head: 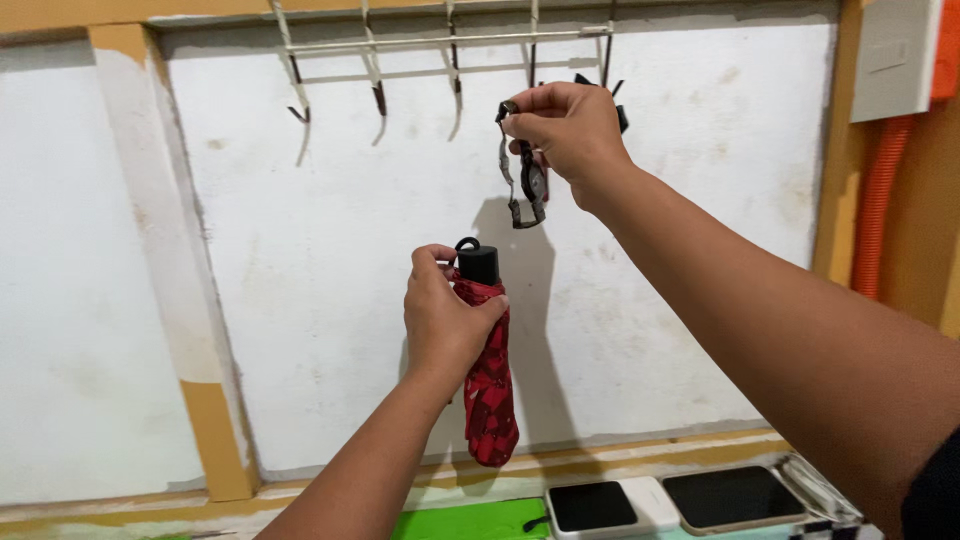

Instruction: The person opens a small backpack on a bed and takes out a small bottle, placing it on a nearby side table with other personal items. They then zip the backpack closed, walk to a wall hook rack, hang a key strap and adjust a folded umbrella on the hooks, and finally touch two phones resting on a ledge.

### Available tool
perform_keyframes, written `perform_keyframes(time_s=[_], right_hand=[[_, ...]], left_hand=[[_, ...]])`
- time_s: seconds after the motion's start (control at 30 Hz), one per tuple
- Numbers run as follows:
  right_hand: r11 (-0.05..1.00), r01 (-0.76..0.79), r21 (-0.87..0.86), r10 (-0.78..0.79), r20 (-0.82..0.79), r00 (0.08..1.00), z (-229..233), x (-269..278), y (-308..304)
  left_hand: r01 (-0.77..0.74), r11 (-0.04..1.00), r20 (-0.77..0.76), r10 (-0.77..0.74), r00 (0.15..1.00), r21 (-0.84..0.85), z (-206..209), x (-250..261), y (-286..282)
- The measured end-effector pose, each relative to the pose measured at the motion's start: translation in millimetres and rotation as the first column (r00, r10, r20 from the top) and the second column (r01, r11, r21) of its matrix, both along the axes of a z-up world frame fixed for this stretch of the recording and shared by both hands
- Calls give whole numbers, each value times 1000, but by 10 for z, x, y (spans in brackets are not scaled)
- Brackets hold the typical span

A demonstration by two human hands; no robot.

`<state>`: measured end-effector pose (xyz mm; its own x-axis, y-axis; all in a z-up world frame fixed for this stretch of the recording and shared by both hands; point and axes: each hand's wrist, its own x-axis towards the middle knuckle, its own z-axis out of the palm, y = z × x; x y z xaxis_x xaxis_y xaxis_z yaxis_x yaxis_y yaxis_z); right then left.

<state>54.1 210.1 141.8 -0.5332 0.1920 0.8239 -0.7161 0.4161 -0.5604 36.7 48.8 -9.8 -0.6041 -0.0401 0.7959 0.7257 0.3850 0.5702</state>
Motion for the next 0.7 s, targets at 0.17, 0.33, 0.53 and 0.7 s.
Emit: perform_keyframes(time_s=[0.17, 0.33, 0.53, 0.7], right_hand=[[998, -46, -40, 47, 26, 999, 4, -12, 126], [999, -26, -23, 26, 6, 1000, 63, -98, 251], [999, 48, -1, -48, -24, 999, 175, -159, 359], [999, -14, -46, 13, -25, 1000, 264, -153, 458]], left_hand=[[21, 1000, 84, -21, 996, -2, -25, -20, 175], [24, 1000, 24, -24, 999, 12, -37, -11, 315], [56, 998, 73, -56, 996, 7, 33, -17, 450], [53, 999, 58, -53, 997, -2, 118, -16, 550]])
